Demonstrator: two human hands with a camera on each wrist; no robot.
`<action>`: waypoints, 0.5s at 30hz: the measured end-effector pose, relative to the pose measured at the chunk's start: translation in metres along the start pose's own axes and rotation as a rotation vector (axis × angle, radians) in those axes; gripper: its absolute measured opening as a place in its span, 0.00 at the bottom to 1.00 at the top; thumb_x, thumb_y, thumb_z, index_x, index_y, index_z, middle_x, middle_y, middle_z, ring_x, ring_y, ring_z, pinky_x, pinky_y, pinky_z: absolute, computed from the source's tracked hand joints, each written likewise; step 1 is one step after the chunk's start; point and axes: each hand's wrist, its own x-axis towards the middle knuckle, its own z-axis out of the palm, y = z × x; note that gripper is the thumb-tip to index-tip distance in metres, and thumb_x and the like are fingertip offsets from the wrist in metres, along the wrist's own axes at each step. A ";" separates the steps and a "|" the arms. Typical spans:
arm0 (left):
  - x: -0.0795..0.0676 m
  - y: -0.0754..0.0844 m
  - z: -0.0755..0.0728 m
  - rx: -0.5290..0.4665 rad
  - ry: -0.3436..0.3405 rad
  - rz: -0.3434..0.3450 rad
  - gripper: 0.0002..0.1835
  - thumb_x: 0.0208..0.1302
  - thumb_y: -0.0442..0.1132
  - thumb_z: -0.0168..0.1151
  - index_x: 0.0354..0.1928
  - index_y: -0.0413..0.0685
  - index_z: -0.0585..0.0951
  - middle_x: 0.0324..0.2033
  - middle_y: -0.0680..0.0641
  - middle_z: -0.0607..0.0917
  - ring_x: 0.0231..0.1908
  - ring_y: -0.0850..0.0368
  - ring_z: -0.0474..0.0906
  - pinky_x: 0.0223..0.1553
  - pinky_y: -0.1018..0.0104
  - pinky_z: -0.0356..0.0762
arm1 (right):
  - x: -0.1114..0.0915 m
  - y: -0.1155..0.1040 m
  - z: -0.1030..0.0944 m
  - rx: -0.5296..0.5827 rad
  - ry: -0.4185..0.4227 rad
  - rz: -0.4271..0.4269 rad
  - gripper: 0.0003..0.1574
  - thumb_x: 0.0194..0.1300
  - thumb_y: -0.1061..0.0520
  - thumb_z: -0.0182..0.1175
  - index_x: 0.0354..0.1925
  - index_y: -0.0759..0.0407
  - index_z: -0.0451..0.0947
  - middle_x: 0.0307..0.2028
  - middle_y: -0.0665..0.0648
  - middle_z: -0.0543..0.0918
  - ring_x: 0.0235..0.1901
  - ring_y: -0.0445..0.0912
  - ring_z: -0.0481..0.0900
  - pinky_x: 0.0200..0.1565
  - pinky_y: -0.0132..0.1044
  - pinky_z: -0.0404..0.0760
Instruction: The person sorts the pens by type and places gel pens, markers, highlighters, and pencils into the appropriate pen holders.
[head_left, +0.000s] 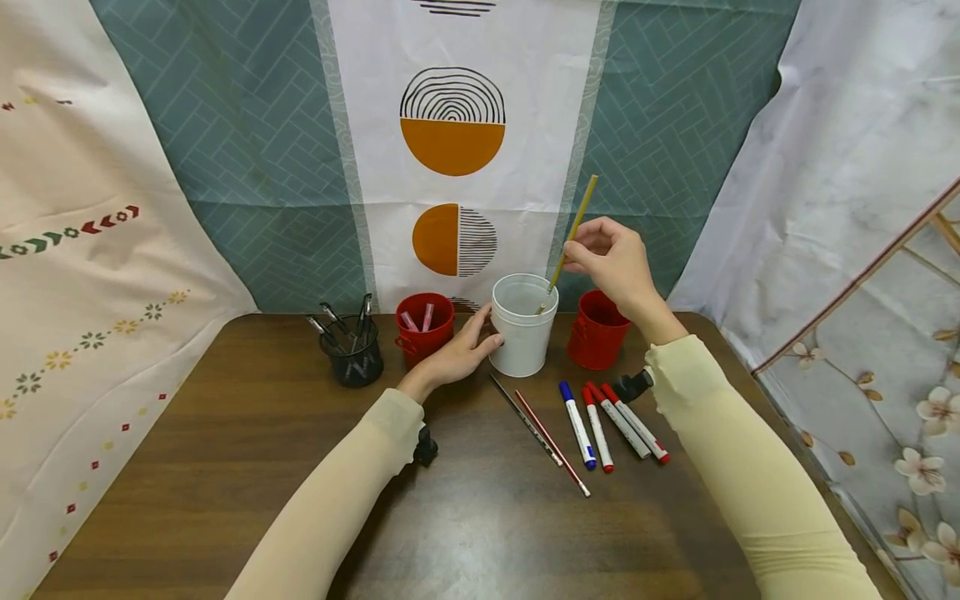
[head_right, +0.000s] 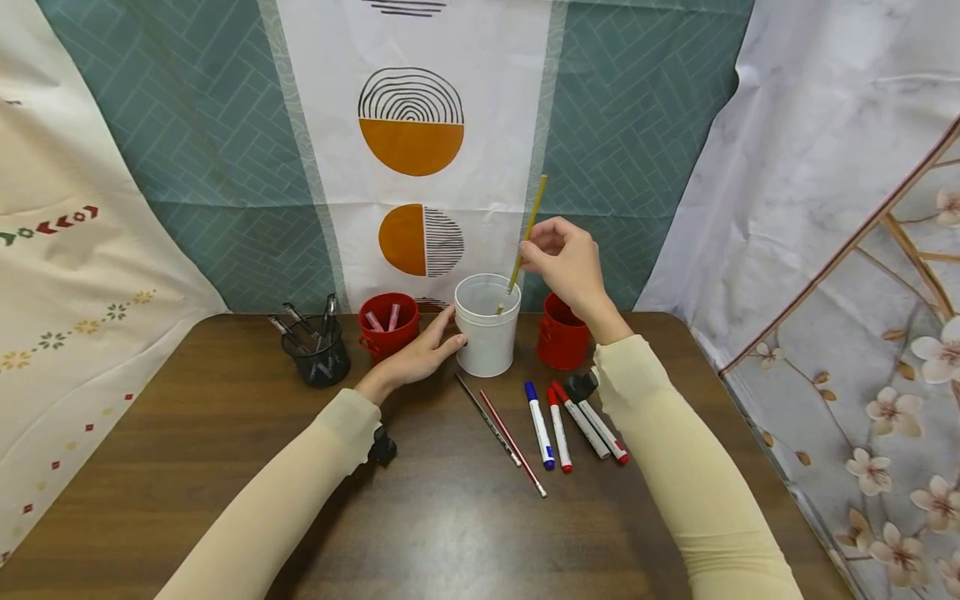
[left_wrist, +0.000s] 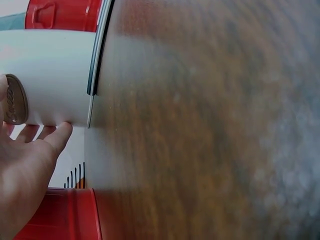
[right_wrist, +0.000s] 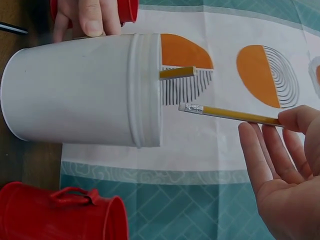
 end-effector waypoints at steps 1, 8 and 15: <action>0.000 0.000 0.000 0.005 0.001 -0.001 0.43 0.84 0.48 0.52 0.87 0.54 0.38 0.84 0.42 0.47 0.83 0.41 0.49 0.80 0.44 0.54 | 0.001 0.001 0.002 -0.005 -0.005 0.005 0.11 0.72 0.61 0.69 0.48 0.65 0.81 0.39 0.55 0.88 0.36 0.49 0.91 0.45 0.42 0.90; -0.002 0.001 0.001 0.030 0.038 0.017 0.42 0.83 0.50 0.54 0.87 0.58 0.42 0.83 0.45 0.52 0.81 0.44 0.55 0.78 0.47 0.60 | 0.007 0.007 0.018 -0.050 -0.059 0.029 0.11 0.72 0.61 0.69 0.49 0.65 0.81 0.42 0.61 0.88 0.36 0.46 0.90 0.45 0.41 0.90; -0.002 0.002 0.001 0.036 0.032 0.022 0.43 0.83 0.51 0.54 0.87 0.57 0.42 0.83 0.44 0.52 0.81 0.42 0.55 0.78 0.45 0.60 | 0.009 0.016 0.032 -0.076 -0.093 0.071 0.11 0.72 0.61 0.69 0.48 0.66 0.82 0.45 0.65 0.89 0.38 0.48 0.90 0.47 0.41 0.90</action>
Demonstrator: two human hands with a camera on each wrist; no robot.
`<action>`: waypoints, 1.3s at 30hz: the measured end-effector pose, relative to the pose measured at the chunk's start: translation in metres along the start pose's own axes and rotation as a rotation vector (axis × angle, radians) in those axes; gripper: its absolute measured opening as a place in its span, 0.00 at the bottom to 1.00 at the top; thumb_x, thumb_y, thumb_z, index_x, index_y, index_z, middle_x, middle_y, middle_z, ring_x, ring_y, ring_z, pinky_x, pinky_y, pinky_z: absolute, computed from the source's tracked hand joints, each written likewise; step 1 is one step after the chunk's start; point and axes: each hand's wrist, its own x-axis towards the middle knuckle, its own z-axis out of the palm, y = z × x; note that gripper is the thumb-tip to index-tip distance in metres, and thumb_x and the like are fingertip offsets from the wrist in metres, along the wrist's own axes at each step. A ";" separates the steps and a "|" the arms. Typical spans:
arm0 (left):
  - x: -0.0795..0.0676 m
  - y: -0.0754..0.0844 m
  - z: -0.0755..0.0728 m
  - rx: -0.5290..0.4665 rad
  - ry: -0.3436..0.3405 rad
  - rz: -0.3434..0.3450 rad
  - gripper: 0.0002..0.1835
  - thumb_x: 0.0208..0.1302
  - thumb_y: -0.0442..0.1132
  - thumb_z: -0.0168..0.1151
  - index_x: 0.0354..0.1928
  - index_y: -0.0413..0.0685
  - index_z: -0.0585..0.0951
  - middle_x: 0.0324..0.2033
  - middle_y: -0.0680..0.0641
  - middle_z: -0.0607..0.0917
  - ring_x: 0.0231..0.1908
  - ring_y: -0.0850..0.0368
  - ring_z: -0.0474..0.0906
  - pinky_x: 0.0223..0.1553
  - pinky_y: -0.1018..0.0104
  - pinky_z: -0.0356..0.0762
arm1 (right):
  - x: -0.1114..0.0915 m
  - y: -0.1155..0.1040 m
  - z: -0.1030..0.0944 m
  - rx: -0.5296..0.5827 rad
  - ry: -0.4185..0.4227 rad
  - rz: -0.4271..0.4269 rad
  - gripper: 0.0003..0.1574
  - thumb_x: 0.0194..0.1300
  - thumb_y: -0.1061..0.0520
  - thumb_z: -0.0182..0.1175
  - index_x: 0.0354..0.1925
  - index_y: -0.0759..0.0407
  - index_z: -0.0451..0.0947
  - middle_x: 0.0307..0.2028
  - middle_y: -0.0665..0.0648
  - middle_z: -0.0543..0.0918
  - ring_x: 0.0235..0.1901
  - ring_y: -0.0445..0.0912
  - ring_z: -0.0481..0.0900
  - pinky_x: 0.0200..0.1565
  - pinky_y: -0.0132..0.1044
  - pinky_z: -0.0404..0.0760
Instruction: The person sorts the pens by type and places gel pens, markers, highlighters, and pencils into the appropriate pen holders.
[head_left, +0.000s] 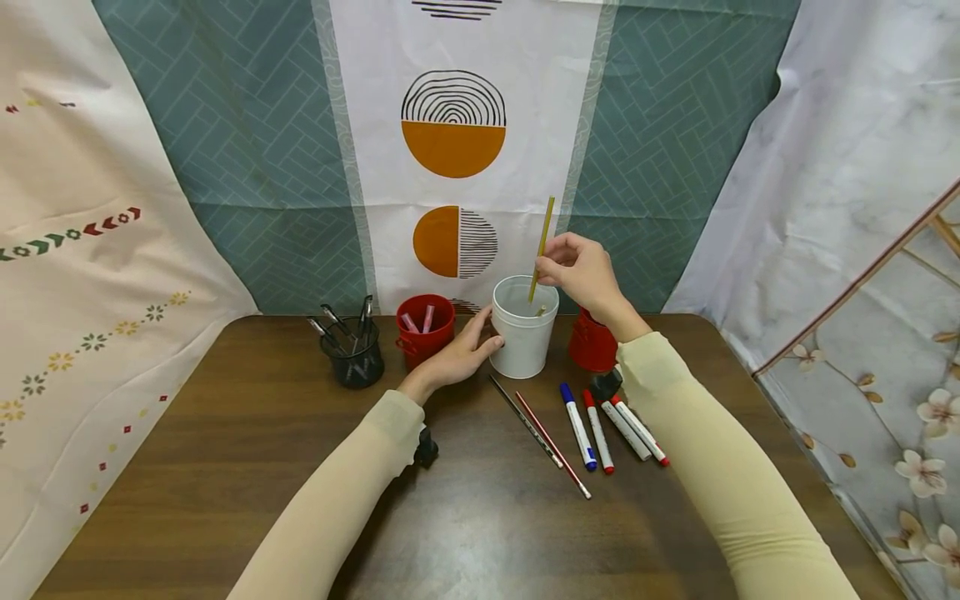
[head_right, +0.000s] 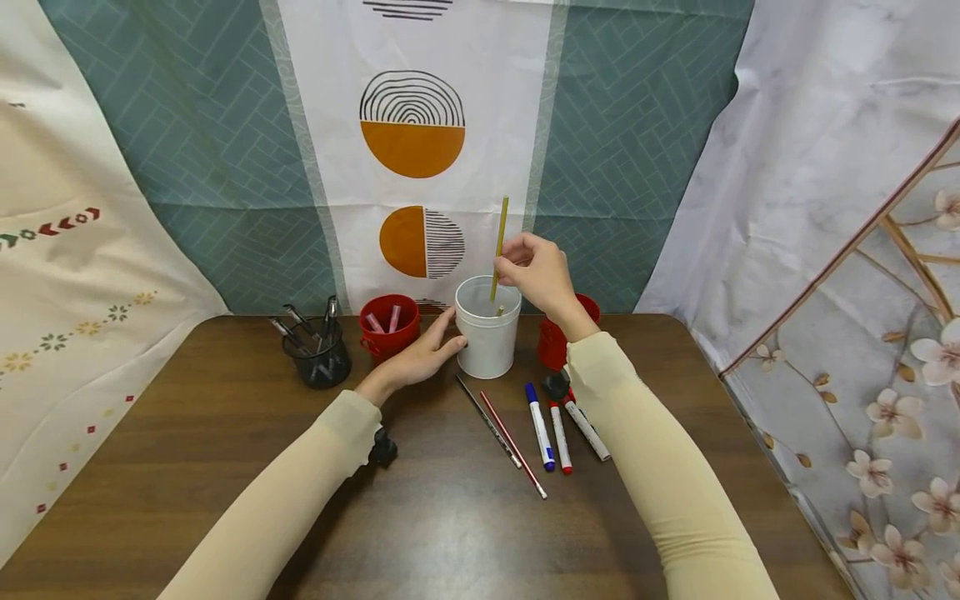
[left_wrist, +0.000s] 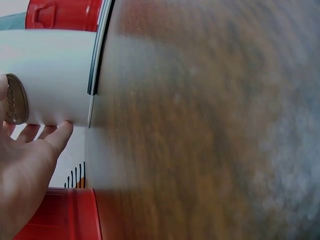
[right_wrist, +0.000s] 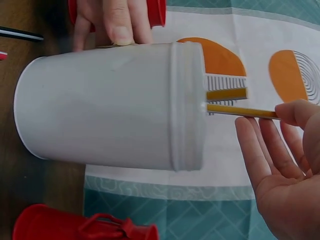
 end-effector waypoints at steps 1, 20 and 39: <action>0.000 0.000 0.000 0.000 -0.001 -0.001 0.43 0.83 0.51 0.54 0.87 0.57 0.42 0.83 0.44 0.52 0.81 0.42 0.55 0.78 0.44 0.60 | 0.000 0.002 0.001 -0.001 -0.004 0.007 0.11 0.72 0.60 0.69 0.48 0.66 0.82 0.45 0.65 0.89 0.39 0.48 0.90 0.46 0.40 0.90; 0.003 -0.002 0.001 -0.025 -0.023 -0.012 0.43 0.84 0.48 0.52 0.87 0.51 0.39 0.83 0.39 0.51 0.81 0.39 0.52 0.79 0.43 0.57 | 0.000 0.022 0.011 -0.066 -0.068 0.054 0.14 0.73 0.58 0.69 0.50 0.67 0.81 0.46 0.66 0.88 0.42 0.55 0.90 0.46 0.40 0.90; -0.001 0.001 0.001 -0.030 -0.016 0.010 0.43 0.84 0.49 0.53 0.87 0.56 0.40 0.83 0.42 0.52 0.81 0.42 0.53 0.79 0.44 0.58 | -0.011 0.016 -0.008 -0.256 -0.042 -0.007 0.16 0.73 0.55 0.68 0.55 0.59 0.84 0.48 0.59 0.89 0.43 0.51 0.90 0.49 0.41 0.89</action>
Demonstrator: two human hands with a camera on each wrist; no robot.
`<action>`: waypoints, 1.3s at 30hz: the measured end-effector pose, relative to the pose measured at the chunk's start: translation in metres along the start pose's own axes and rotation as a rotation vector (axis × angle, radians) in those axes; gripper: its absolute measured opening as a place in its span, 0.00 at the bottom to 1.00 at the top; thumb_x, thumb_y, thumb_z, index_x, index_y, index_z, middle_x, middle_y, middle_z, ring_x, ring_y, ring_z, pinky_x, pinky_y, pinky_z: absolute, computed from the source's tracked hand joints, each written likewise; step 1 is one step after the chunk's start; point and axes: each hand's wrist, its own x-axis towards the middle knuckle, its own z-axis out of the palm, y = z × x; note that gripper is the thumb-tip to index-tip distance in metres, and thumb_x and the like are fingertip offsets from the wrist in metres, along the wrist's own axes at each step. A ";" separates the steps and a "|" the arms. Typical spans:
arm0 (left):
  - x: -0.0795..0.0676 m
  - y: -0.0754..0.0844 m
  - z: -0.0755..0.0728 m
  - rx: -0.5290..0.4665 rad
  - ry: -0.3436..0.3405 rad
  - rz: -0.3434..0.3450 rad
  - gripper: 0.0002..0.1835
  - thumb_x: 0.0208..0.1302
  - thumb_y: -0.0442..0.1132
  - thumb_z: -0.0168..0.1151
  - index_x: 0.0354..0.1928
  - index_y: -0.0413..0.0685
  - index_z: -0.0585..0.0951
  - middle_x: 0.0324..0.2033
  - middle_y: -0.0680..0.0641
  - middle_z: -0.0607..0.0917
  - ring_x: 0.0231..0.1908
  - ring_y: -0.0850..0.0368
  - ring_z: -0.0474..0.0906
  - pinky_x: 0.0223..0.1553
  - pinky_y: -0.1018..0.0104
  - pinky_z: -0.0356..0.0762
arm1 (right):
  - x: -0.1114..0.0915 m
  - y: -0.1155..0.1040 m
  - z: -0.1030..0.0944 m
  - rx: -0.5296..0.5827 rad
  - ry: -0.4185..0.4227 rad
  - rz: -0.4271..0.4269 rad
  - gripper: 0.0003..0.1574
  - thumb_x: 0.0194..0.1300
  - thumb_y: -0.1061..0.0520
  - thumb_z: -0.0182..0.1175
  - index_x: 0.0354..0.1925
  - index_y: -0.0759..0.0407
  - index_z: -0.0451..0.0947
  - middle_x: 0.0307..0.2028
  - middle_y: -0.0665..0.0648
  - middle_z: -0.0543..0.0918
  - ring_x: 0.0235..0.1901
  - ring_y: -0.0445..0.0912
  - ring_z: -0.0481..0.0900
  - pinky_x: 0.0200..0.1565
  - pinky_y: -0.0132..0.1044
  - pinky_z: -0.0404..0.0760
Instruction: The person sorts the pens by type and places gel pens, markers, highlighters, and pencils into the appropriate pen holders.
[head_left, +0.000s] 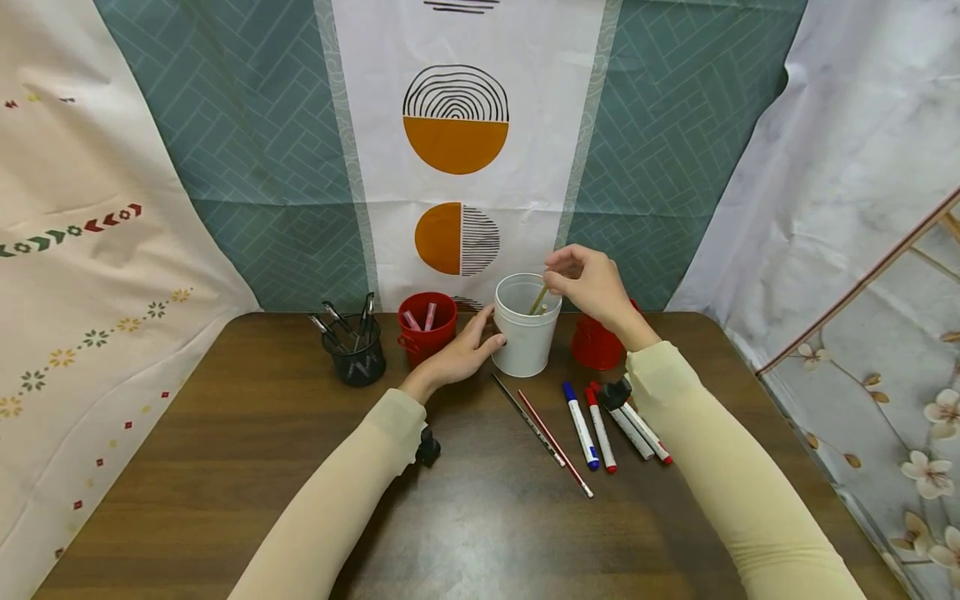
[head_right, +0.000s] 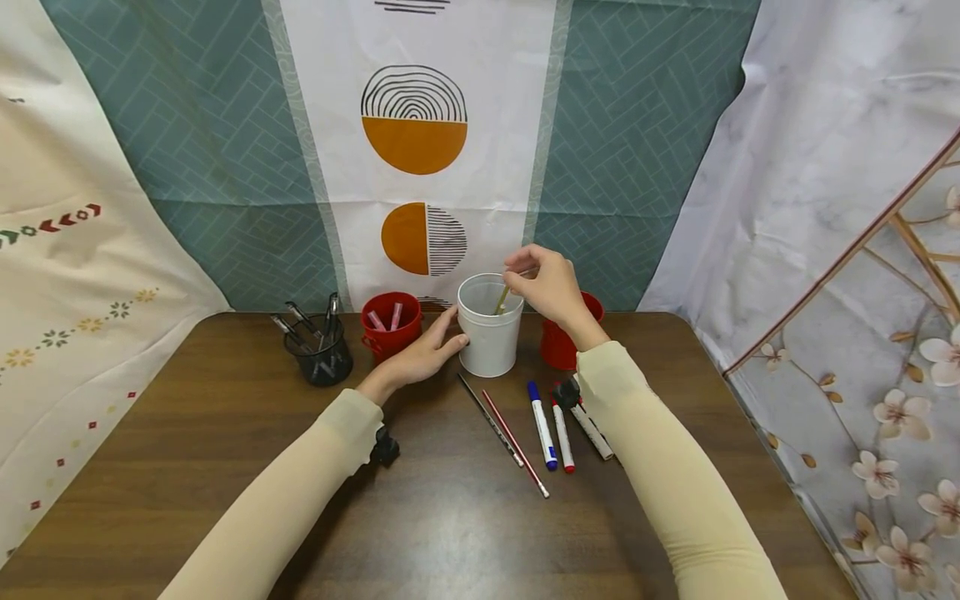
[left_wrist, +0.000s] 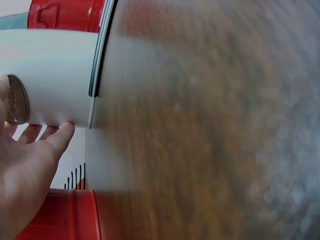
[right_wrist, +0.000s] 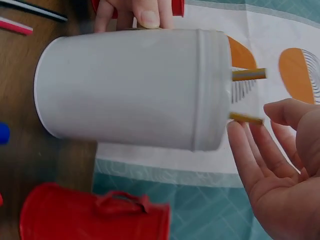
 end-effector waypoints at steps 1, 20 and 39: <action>0.000 0.001 0.000 -0.005 -0.001 -0.001 0.43 0.84 0.49 0.53 0.87 0.55 0.40 0.83 0.41 0.51 0.81 0.41 0.53 0.79 0.43 0.57 | -0.002 -0.001 -0.003 -0.027 0.006 -0.012 0.15 0.73 0.55 0.69 0.54 0.58 0.84 0.49 0.58 0.90 0.44 0.52 0.90 0.49 0.44 0.88; -0.001 0.004 -0.001 0.001 0.005 0.007 0.40 0.83 0.47 0.54 0.86 0.51 0.46 0.80 0.41 0.56 0.80 0.43 0.58 0.78 0.47 0.62 | -0.059 -0.017 -0.035 -0.239 -0.049 -0.224 0.08 0.71 0.61 0.69 0.48 0.58 0.87 0.42 0.56 0.91 0.40 0.49 0.89 0.47 0.45 0.89; 0.000 0.000 0.001 0.008 0.013 0.006 0.39 0.84 0.48 0.53 0.86 0.53 0.46 0.80 0.43 0.57 0.80 0.45 0.58 0.78 0.47 0.61 | -0.114 -0.001 0.027 -0.329 -0.316 -0.164 0.12 0.63 0.62 0.74 0.46 0.61 0.87 0.32 0.50 0.88 0.30 0.40 0.82 0.34 0.34 0.83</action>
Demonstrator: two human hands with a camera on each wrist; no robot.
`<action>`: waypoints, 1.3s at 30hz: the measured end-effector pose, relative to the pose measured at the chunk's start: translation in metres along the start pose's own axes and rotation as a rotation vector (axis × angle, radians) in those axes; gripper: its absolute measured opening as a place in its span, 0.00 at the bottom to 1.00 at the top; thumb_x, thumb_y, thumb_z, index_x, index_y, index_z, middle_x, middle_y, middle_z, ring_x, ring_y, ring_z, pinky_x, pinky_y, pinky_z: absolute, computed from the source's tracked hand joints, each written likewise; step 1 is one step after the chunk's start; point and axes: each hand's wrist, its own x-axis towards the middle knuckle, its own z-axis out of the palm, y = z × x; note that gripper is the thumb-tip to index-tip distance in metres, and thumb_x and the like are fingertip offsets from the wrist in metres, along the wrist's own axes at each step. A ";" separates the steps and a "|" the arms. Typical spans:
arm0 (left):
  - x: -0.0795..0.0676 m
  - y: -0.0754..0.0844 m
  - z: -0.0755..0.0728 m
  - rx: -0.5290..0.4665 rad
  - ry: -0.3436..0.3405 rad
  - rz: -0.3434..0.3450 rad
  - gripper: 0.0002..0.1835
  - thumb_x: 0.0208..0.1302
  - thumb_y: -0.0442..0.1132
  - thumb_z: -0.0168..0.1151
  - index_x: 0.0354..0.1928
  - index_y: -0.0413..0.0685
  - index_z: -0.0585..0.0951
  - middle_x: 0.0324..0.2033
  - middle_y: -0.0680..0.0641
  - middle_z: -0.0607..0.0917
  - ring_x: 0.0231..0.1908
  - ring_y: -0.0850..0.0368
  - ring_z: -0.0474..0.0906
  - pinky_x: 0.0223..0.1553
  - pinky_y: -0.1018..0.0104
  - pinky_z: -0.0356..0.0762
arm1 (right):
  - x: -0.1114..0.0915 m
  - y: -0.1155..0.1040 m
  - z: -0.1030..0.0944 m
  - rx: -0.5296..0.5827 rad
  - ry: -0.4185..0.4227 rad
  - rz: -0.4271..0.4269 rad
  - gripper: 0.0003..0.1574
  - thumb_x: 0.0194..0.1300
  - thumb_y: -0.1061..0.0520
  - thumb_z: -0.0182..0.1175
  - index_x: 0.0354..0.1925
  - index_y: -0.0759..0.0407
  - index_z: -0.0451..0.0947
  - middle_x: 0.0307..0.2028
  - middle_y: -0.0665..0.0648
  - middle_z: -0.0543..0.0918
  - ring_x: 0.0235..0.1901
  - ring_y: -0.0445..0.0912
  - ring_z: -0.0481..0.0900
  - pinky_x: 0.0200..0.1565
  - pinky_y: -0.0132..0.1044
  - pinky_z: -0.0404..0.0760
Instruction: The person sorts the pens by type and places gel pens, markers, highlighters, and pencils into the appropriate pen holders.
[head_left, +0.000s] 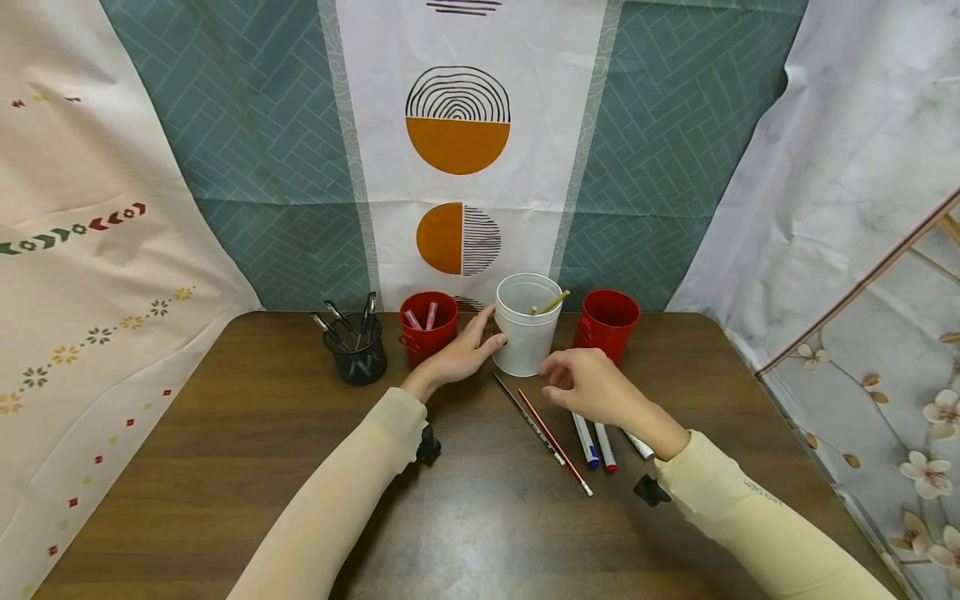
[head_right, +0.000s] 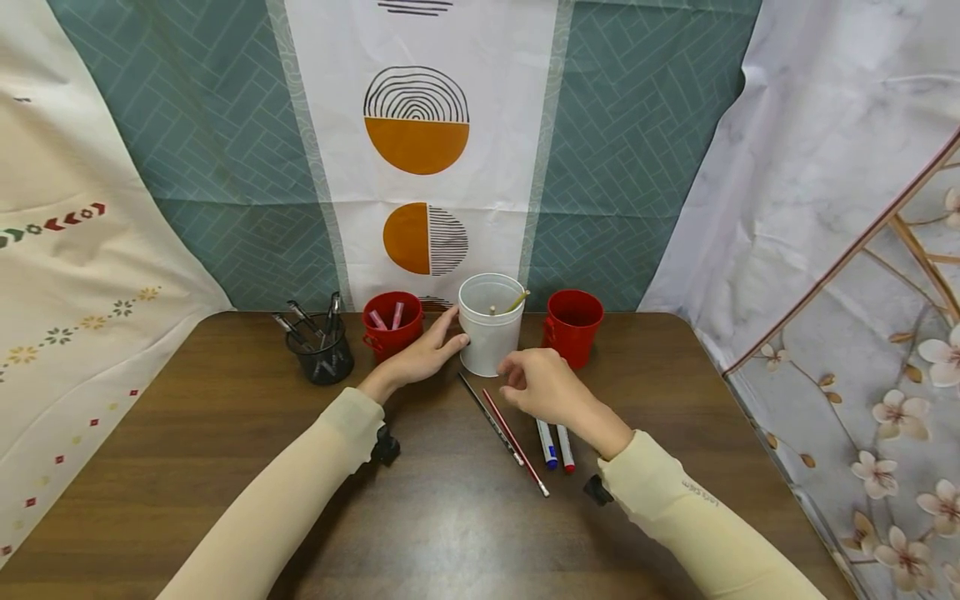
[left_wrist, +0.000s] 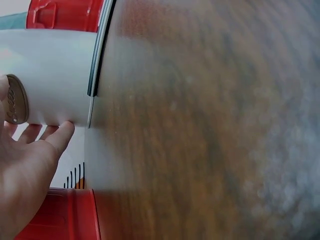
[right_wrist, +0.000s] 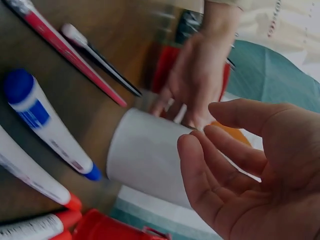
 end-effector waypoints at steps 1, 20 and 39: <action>0.000 0.000 0.000 0.001 0.000 -0.002 0.39 0.84 0.49 0.53 0.86 0.53 0.46 0.80 0.43 0.58 0.79 0.45 0.58 0.78 0.48 0.62 | 0.000 0.001 0.004 -0.008 -0.008 0.003 0.12 0.63 0.62 0.74 0.46 0.61 0.87 0.32 0.49 0.88 0.30 0.40 0.82 0.34 0.34 0.83; 0.000 -0.001 0.000 -0.001 0.007 -0.018 0.40 0.84 0.49 0.52 0.86 0.53 0.45 0.81 0.41 0.56 0.80 0.43 0.57 0.79 0.46 0.59 | -0.001 0.003 0.053 -0.077 -0.125 0.063 0.11 0.63 0.63 0.75 0.44 0.63 0.88 0.22 0.45 0.77 0.22 0.39 0.72 0.25 0.33 0.73; -0.001 -0.001 -0.001 0.022 0.006 -0.020 0.40 0.84 0.51 0.52 0.86 0.54 0.46 0.81 0.42 0.57 0.80 0.43 0.58 0.78 0.46 0.61 | 0.010 -0.011 0.071 -0.212 -0.134 0.095 0.20 0.58 0.69 0.73 0.20 0.57 0.73 0.17 0.46 0.64 0.19 0.41 0.63 0.21 0.34 0.61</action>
